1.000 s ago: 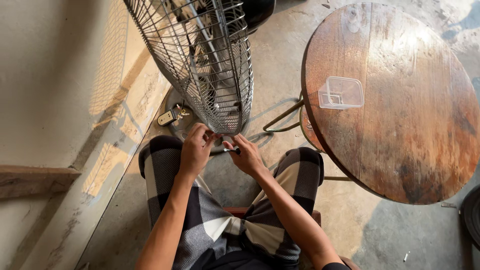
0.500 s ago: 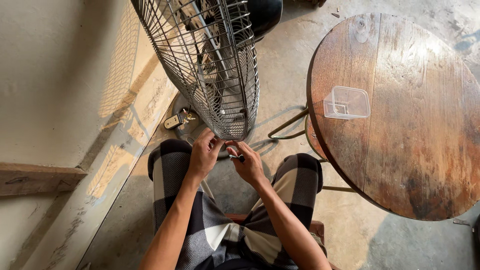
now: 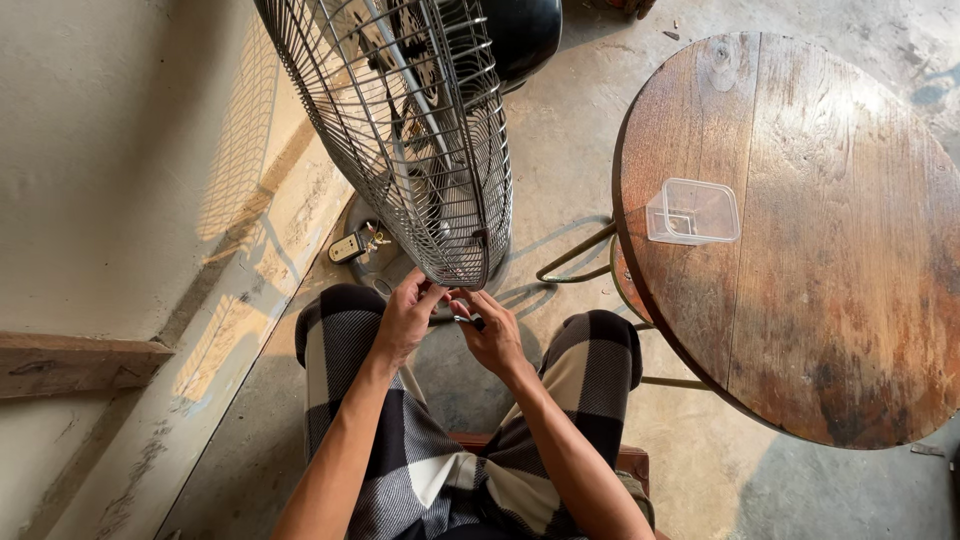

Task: The person sits on the floor and uses a screwdriver to adjust and tighten the front wire cage of a standing electric fan. They repeatedly rotate the cage, align it, and tighten fasteners around the perimeter.

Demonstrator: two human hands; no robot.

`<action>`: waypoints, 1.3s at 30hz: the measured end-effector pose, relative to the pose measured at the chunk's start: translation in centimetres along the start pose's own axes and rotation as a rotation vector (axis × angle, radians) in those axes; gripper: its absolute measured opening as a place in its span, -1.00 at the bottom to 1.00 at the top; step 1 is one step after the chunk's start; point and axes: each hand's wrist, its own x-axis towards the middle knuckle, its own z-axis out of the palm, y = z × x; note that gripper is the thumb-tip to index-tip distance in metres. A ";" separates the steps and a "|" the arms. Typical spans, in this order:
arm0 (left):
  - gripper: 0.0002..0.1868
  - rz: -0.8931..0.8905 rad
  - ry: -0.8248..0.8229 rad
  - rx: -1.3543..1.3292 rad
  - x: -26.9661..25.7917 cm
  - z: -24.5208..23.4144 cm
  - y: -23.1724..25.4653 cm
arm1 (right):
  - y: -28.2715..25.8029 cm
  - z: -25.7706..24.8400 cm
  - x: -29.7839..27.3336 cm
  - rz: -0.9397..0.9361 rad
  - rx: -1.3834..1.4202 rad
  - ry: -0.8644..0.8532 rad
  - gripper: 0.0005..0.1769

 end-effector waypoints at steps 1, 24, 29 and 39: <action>-0.70 0.000 0.002 -0.010 0.0 0.0 0.0 | 0.0 0.0 0.0 0.011 0.015 -0.003 -0.59; -0.76 0.059 0.053 0.131 -0.4 0.6 1.6 | 0.5 0.4 -0.3 0.028 0.044 0.046 -0.63; -0.74 0.191 0.168 0.331 -0.5 1.5 2.0 | 2.3 0.5 0.1 0.066 0.100 0.107 -0.53; -0.78 0.300 0.266 0.409 -0.3 1.6 1.7 | 5.3 1.2 0.0 0.102 0.275 0.189 -0.42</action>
